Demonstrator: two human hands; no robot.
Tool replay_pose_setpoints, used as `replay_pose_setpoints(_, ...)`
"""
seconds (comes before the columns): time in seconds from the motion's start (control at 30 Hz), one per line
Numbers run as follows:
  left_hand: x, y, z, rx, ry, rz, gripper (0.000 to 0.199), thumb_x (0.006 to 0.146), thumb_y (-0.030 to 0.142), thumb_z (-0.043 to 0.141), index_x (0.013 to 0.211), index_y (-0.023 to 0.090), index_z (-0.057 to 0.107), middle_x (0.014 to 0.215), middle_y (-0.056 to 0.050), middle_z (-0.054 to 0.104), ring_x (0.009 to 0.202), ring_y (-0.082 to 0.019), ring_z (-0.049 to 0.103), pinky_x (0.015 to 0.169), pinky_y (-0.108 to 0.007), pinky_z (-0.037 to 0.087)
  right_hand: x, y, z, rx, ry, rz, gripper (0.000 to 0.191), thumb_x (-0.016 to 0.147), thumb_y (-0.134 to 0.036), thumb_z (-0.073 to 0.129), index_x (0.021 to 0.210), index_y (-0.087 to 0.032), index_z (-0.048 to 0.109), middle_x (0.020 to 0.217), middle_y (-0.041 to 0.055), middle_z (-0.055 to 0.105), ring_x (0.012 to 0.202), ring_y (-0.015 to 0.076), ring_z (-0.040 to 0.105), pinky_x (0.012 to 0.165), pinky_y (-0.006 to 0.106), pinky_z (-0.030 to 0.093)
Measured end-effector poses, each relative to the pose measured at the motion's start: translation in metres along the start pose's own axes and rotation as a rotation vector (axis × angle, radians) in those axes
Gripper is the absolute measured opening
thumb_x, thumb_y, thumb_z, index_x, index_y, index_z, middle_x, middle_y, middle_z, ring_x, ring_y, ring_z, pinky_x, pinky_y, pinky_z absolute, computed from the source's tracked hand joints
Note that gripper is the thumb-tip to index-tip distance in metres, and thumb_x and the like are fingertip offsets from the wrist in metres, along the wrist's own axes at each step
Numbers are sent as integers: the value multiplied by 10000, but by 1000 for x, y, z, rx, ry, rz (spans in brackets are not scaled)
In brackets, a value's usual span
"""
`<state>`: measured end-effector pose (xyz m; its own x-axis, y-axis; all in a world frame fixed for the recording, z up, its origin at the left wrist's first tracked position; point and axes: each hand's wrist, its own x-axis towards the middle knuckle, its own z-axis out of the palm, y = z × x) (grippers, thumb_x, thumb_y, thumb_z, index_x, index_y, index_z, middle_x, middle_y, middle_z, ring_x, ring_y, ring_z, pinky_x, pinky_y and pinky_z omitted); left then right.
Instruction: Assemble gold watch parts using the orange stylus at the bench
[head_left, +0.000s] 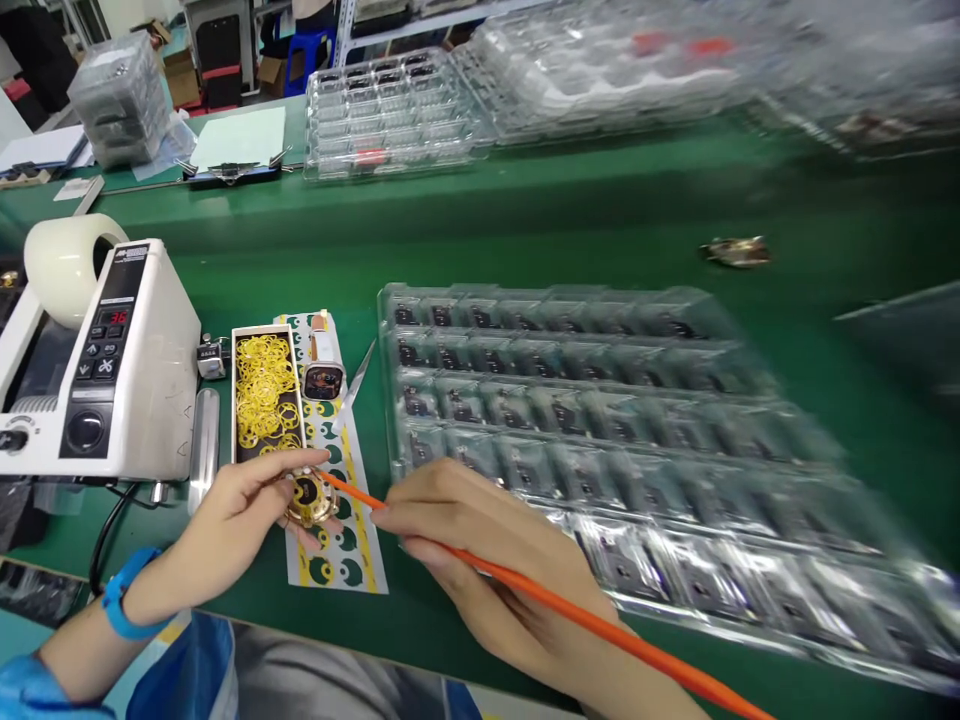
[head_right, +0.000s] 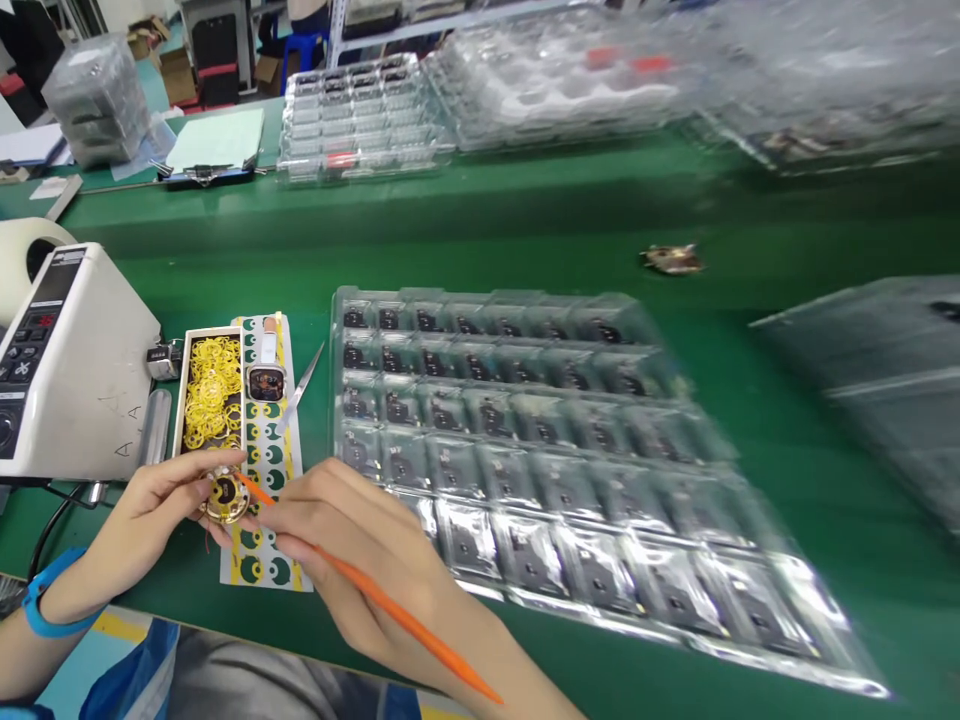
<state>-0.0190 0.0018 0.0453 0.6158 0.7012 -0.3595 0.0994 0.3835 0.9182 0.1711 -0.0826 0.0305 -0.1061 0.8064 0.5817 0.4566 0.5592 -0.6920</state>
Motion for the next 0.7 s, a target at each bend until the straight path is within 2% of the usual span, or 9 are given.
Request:
replay_pose_setpoints(0.17, 0, -1, -1, 0, -48, -18, 352, 816, 83, 539, 1030, 257, 758, 697, 47, 713, 558, -100, 699, 578, -153, 553, 3, -3, -3, 45, -9, 137, 177, 965, -144, 470, 958, -221, 629, 745, 27, 637, 643, 152, 598, 545, 269, 486)
replay_pose_setpoints(0.37, -1, 4, -2, 9, -137, -63, 342, 835, 84, 496, 986, 231, 766, 795, 11, 744, 523, -101, 682, 573, -183, 569, 6, -3, 2, 266, 69, 285, 228, 991, -310, 495, 860, -235, 665, 704, 5, 672, 625, 132, 629, 556, 244, 535)
replay_pose_setpoints(0.53, -2, 3, -6, 58, -187, -96, 312, 872, 151, 478, 1026, 202, 744, 874, -37, 754, 640, -174, 728, 593, -246, 592, 7, -4, 2, 387, 119, 403, 247, 945, -393, 573, 832, -231, 720, 666, 19, 694, 605, 152, 655, 542, 262, 565)
replay_pose_setpoints(0.7, -2, 0, -7, 29, -233, -166, 314, 850, 129, 488, 1037, 187, 733, 826, -40, 756, 623, -170, 733, 587, -215, 575, 5, 0, 7, 481, 239, 553, 240, 860, -439, 685, 777, -222, 748, 585, 12, 685, 519, 140, 660, 472, 214, 566)
